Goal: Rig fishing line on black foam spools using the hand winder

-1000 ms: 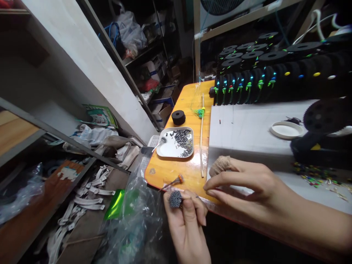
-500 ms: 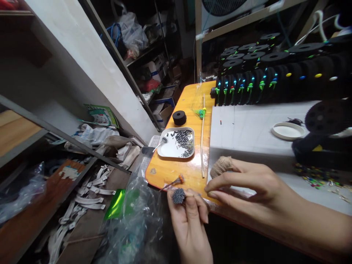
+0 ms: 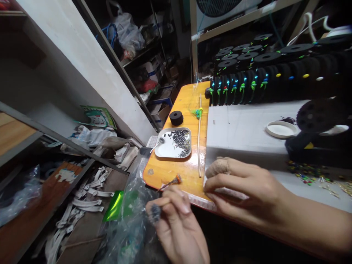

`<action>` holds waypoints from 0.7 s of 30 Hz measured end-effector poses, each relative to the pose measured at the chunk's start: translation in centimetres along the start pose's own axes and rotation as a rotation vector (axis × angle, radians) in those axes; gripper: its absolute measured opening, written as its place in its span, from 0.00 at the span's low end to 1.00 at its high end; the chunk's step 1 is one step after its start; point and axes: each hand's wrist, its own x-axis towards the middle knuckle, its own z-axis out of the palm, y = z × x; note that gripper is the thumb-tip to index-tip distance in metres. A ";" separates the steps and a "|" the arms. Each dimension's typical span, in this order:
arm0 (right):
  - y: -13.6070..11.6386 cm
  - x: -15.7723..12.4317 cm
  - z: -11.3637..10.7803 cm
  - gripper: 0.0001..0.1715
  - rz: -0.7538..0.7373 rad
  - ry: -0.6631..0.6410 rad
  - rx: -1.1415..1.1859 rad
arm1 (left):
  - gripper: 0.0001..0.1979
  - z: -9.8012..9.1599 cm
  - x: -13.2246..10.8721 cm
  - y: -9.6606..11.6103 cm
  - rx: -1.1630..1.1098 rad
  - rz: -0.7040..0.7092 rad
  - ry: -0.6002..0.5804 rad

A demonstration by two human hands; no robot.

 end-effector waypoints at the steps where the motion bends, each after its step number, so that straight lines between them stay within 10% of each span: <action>1: 0.1 0.1 -0.2 0.08 -0.009 0.024 -0.005 | 0.13 -0.1 0.4 0.3 -0.013 0.046 0.037; 7: -0.3 0.6 -0.5 0.04 0.068 0.029 0.085 | 0.10 -0.3 -0.5 -0.2 0.041 -0.420 -0.181; 10: -0.6 0.5 -0.2 0.04 0.142 0.063 0.153 | 0.12 0.1 -2.2 -0.8 0.067 -0.612 -0.094; 16: -0.6 0.0 0.4 0.07 0.239 0.036 0.494 | 0.29 0.7 -3.0 -1.1 0.135 -0.602 -0.004; 21: -0.7 0.1 0.2 0.06 0.156 0.079 0.240 | 0.29 0.2 -2.8 -1.6 0.341 -0.449 -0.050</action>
